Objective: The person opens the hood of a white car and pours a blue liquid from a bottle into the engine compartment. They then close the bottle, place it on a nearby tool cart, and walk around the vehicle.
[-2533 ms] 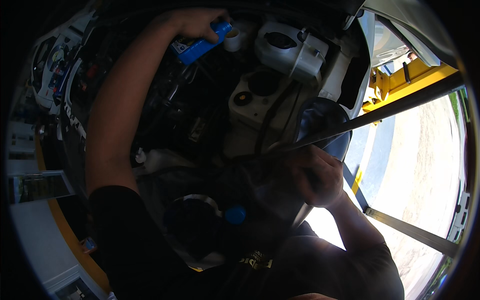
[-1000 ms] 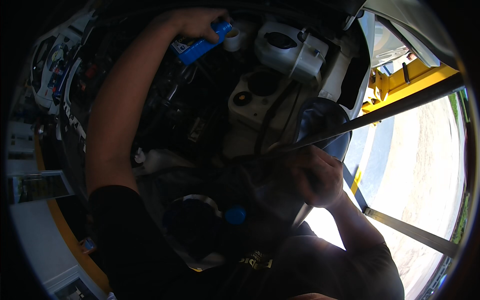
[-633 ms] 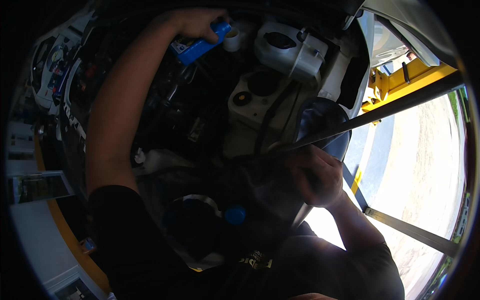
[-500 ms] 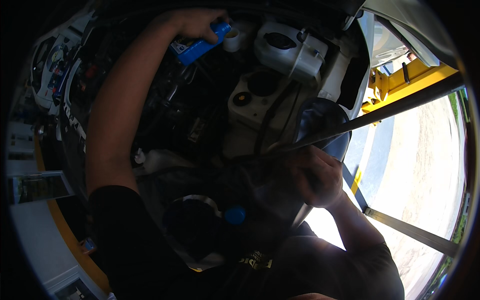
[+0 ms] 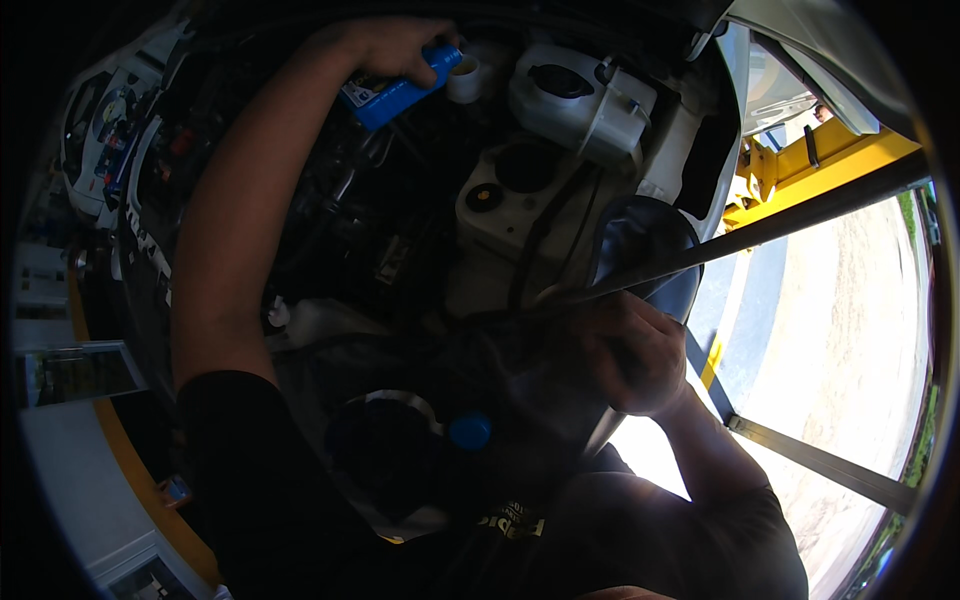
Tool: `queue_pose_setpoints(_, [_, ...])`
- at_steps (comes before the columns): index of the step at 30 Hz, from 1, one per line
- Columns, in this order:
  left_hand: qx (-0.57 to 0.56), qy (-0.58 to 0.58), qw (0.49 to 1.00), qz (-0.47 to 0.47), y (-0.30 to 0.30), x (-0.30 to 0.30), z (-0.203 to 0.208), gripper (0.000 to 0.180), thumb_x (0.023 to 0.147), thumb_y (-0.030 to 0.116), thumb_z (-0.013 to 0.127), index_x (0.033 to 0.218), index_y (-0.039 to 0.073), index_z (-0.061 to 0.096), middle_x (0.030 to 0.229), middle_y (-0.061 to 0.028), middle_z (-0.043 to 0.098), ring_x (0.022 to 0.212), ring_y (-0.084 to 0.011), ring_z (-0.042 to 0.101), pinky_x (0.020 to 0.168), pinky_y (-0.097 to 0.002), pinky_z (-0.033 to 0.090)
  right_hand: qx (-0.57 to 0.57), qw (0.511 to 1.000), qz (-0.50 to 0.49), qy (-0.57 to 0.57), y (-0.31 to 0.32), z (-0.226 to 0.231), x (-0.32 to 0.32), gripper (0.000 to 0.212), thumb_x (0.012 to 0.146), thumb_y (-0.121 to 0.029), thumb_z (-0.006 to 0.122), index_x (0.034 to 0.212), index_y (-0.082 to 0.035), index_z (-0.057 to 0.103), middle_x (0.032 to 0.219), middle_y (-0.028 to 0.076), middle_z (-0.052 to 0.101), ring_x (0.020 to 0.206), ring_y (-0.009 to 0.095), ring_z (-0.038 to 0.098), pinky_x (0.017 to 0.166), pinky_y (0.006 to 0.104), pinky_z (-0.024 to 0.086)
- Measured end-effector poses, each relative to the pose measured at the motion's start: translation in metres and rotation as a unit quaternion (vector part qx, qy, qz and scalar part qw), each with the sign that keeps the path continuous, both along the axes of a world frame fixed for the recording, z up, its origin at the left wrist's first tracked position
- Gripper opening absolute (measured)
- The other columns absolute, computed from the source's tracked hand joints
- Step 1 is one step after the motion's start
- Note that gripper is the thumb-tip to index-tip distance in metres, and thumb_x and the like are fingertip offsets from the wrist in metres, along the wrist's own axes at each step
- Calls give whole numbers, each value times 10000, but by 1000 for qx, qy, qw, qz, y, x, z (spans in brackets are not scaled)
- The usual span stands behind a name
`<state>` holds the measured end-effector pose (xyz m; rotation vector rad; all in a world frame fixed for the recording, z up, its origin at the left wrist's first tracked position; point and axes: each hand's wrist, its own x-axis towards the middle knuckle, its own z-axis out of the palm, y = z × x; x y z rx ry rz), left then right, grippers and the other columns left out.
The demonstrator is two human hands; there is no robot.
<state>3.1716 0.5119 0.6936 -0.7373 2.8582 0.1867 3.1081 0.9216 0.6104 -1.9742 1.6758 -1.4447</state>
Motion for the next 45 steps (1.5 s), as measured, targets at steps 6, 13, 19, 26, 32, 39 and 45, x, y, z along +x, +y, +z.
queue_pose_setpoints(6, [3,-11,1000,-4,-4,-1,-1,828,765,314,795,1520,208,471,1391,-176,611,1187,-376,666,922,-523,579,-7,1000,5,3,-1,0,0,248,775,90,639,995,-10,693,914,120,691,767,276,731,625,352,596])
queue_pose_setpoints(13, [8,-5,1000,-2,-4,-1,-2,830,764,314,790,1522,206,470,1395,-183,608,1184,-375,669,925,-526,580,0,1000,2,-2,-1,1,1,254,772,93,635,998,-7,694,912,123,692,759,281,728,623,354,598])
queue_pose_setpoints(19, [3,-11,1000,-7,-4,-1,0,836,757,304,785,1524,198,470,1388,-182,615,1184,-369,670,922,-515,579,-2,1000,-3,2,-1,1,1,249,774,86,646,1000,-6,699,905,124,689,743,277,718,609,354,594])
queue_pose_setpoints(26, [-19,-38,998,-55,-3,-7,12,778,794,306,815,1474,102,498,1394,-202,617,1254,-361,618,1020,-472,505,4,1000,1,6,0,0,-1,254,773,85,657,1007,-6,700,905,122,687,745,275,715,605,355,592])
queue_pose_setpoints(32, [-27,-47,996,-76,-3,-10,16,765,807,301,838,1449,48,509,1389,-216,621,1287,-358,596,1067,-451,470,-13,1000,7,5,-1,-2,-1,256,772,94,640,1002,-5,693,912,123,688,766,273,723,618,352,593])
queue_pose_setpoints(39, [0,-38,995,-92,1,-6,23,748,801,286,837,1436,44,526,1386,-212,626,1280,-352,600,1064,-446,472,-10,1000,9,-1,-1,-2,-1,252,766,99,630,990,0,688,914,125,690,772,277,727,629,352,596])
queue_pose_setpoints(45, [-19,-48,996,-73,-2,-11,17,751,791,274,837,1436,43,530,1387,-208,626,1274,-346,604,1060,-443,475,-9,1000,4,-5,-1,-2,1,255,760,102,636,984,-6,691,906,119,688,769,278,727,624,355,595])
